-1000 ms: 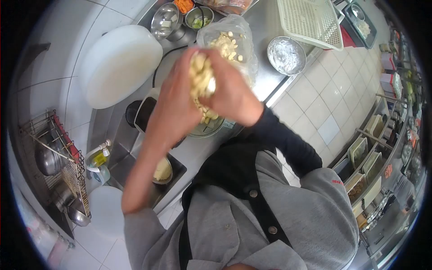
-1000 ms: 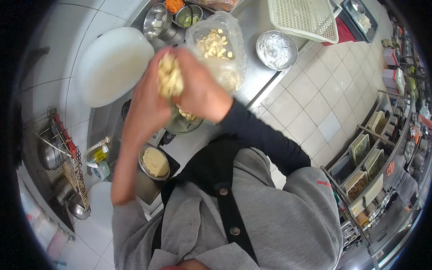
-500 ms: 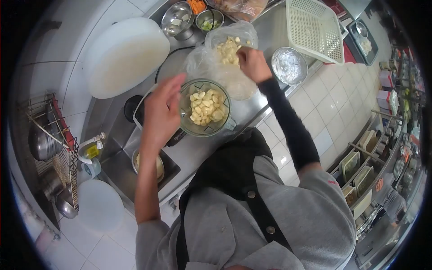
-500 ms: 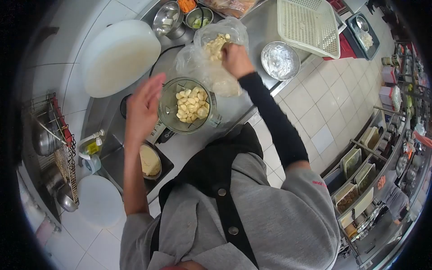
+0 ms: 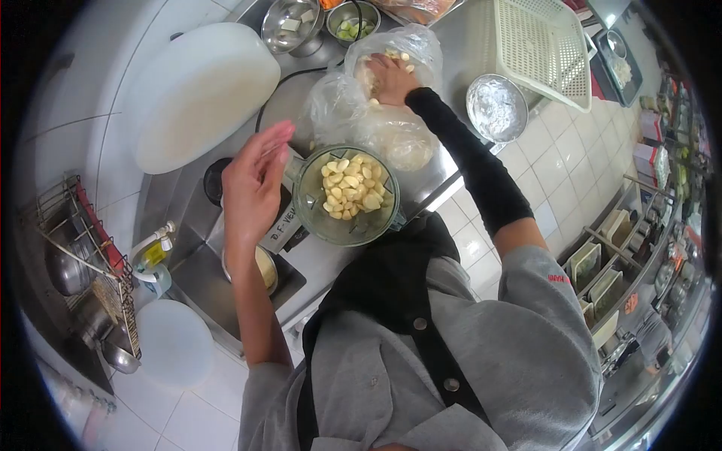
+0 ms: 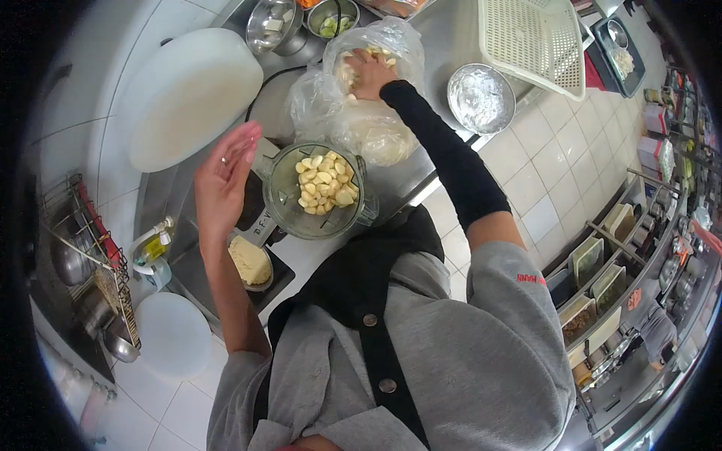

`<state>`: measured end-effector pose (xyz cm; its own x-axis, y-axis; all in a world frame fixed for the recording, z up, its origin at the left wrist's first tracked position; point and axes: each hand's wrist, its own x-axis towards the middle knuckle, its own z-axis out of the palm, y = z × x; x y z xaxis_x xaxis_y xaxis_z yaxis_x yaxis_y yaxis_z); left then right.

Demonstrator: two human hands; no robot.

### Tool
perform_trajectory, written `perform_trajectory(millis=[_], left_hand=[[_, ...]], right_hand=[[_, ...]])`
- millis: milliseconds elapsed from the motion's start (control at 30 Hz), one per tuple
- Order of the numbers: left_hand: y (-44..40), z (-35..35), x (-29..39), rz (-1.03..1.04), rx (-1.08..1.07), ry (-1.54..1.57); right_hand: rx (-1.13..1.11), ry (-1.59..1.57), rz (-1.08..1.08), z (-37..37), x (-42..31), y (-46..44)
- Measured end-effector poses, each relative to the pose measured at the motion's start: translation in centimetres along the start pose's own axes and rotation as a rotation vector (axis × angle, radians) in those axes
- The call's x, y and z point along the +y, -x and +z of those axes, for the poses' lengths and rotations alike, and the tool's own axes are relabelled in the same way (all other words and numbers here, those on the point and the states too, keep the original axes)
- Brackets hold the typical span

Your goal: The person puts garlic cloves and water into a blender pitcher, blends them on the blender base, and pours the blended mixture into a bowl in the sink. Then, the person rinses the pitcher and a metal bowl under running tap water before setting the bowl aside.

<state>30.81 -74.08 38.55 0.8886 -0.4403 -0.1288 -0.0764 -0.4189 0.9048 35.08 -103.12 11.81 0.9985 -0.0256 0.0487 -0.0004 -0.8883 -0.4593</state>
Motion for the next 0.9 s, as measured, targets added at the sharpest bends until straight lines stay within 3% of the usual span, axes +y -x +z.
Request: perform_trajectory(millis=[100,167,300,533,633,900], left_hand=[[1.5,-0.1,-0.7,-0.003,0.017,0.059],[2.7,-0.4,-0.5,-0.007,0.045,0.09],[4.0,-1.6,-0.5,-0.021,0.08,0.118],[-0.8,-0.8,4.8,0.091,-0.047,0.066],[-2.7,0.5,6.2,0.155,-0.131,0.063],[-3.1,3.0,6.1,0.167,-0.25,0.044]], right_hand=[[-0.177,0.076,0.23,-3.1,-3.1,-0.2],[-0.122,0.063,0.246,-1.9,-2.2,-0.3],[-0.124,-0.024,0.124,0.5,3.5,-2.1],[0.148,-0.231,0.08,-4.9,6.5,1.9],[0.092,-0.185,0.285,-5.2,5.1,4.9],[0.013,0.086,0.493,-1.6,-0.5,2.9]])
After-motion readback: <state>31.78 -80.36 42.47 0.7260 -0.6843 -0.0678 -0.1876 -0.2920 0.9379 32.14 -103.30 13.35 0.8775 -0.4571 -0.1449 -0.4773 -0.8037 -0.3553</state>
